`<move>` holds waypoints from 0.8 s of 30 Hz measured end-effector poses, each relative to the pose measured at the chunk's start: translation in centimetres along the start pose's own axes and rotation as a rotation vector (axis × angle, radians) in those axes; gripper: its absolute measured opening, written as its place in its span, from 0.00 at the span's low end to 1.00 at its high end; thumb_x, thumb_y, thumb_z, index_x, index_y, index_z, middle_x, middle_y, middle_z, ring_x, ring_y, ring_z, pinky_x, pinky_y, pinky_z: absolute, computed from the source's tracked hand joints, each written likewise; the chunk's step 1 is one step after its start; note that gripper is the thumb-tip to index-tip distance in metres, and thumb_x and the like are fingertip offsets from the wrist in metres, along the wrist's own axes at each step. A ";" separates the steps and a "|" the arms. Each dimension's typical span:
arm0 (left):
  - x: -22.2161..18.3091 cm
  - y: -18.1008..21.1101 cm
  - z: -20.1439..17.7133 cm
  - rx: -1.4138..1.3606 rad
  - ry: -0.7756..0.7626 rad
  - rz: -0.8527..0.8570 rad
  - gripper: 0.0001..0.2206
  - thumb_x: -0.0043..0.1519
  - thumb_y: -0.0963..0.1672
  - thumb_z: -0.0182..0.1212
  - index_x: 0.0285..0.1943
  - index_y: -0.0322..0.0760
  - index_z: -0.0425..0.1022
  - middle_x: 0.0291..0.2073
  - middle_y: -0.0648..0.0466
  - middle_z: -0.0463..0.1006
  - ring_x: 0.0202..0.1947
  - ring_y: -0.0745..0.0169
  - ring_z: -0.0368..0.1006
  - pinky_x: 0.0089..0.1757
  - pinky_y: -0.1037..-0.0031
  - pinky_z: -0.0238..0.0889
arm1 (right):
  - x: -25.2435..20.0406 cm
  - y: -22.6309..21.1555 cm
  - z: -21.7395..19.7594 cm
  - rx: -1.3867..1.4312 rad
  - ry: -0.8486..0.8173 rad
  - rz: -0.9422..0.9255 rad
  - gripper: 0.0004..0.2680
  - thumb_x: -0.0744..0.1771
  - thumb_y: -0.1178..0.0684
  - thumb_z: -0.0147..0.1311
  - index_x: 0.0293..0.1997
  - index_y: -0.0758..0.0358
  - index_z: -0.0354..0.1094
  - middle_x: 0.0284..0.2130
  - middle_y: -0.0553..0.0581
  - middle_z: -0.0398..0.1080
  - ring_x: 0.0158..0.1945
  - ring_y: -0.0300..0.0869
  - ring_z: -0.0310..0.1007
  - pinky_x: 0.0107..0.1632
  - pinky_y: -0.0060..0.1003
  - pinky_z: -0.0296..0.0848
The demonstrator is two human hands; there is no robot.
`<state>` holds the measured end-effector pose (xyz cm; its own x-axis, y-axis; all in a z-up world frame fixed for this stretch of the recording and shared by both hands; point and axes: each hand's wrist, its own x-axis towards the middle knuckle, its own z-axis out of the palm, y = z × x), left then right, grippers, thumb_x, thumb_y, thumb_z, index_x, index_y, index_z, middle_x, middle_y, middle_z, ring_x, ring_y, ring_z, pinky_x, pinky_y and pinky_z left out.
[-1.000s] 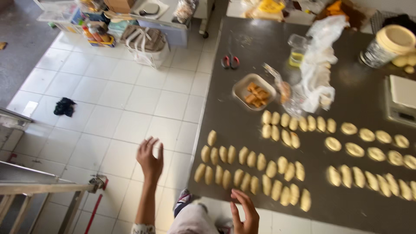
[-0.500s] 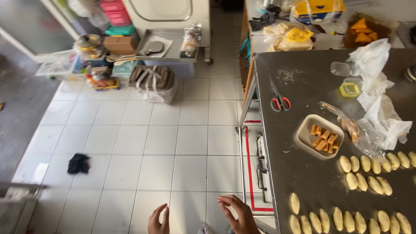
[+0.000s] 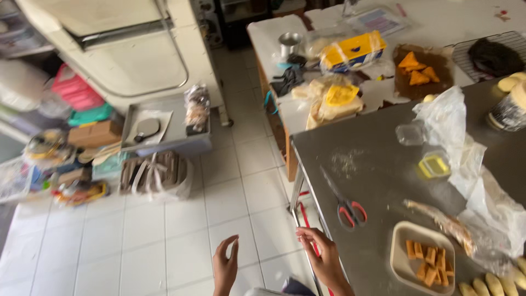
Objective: The person shapes small pieces of dough by hand, places them on a metal work surface, and then uses a knife to cut small rectangular pieces of a brown filling and tuck them into the dough pieces before rolling them closed.
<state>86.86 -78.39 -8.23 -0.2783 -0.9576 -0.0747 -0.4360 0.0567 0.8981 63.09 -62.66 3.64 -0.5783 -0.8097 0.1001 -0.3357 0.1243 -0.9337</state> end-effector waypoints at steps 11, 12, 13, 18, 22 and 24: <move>52.5 17.1 27.8 0.066 -0.072 0.838 0.12 0.56 0.36 0.58 0.47 0.37 0.77 0.51 0.48 0.81 0.53 0.43 0.72 0.55 0.58 0.65 | 12.0 18.4 -12.9 0.956 0.121 0.010 0.21 0.68 0.57 0.51 0.70 0.69 0.56 0.59 0.77 0.66 0.64 0.61 0.65 0.66 0.57 0.61; 57.0 18.3 29.9 0.104 -0.071 0.847 0.13 0.59 0.36 0.57 0.51 0.39 0.78 0.50 0.49 0.81 0.52 0.44 0.73 0.55 0.59 0.66 | 12.4 18.3 -14.4 0.658 0.346 0.090 0.20 0.68 0.57 0.50 0.69 0.69 0.57 0.57 0.75 0.68 0.62 0.59 0.67 0.63 0.54 0.63; 61.1 19.8 31.6 0.142 -0.069 0.857 0.15 0.61 0.37 0.57 0.55 0.42 0.79 0.48 0.49 0.81 0.51 0.45 0.73 0.54 0.59 0.67 | 12.8 17.6 -15.6 0.201 0.552 0.280 0.18 0.69 0.58 0.50 0.68 0.69 0.59 0.56 0.74 0.69 0.60 0.57 0.68 0.60 0.52 0.64; 73.0 26.8 36.2 0.560 -0.288 1.200 0.22 0.49 0.39 0.63 0.55 0.37 0.74 0.50 0.45 0.78 0.56 0.46 0.71 0.58 0.61 0.64 | 12.0 9.6 -5.9 0.067 1.346 0.387 0.12 0.71 0.60 0.46 0.63 0.69 0.65 0.47 0.65 0.75 0.51 0.47 0.75 0.45 0.40 0.73; 74.1 26.9 36.9 1.039 -0.362 1.237 0.17 0.58 0.44 0.58 0.56 0.37 0.74 0.48 0.46 0.80 0.57 0.49 0.73 0.68 0.56 0.56 | 14.4 1.6 -1.5 -0.044 1.428 0.337 0.10 0.71 0.62 0.44 0.56 0.69 0.70 0.41 0.58 0.79 0.44 0.41 0.79 0.40 0.32 0.78; 73.9 27.0 36.5 1.092 -0.385 1.302 0.12 0.64 0.43 0.54 0.53 0.36 0.76 0.47 0.46 0.82 0.55 0.51 0.78 0.68 0.59 0.60 | 13.8 -0.8 -0.2 -0.124 1.478 0.385 0.09 0.71 0.62 0.45 0.53 0.69 0.72 0.39 0.57 0.81 0.43 0.40 0.81 0.43 0.34 0.81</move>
<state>23.31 -137.27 -5.31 -0.9864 -0.0281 0.1620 -0.0637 0.9736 -0.2190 55.26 -73.80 5.87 -0.8163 0.5494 0.1784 -0.0119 0.2928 -0.9561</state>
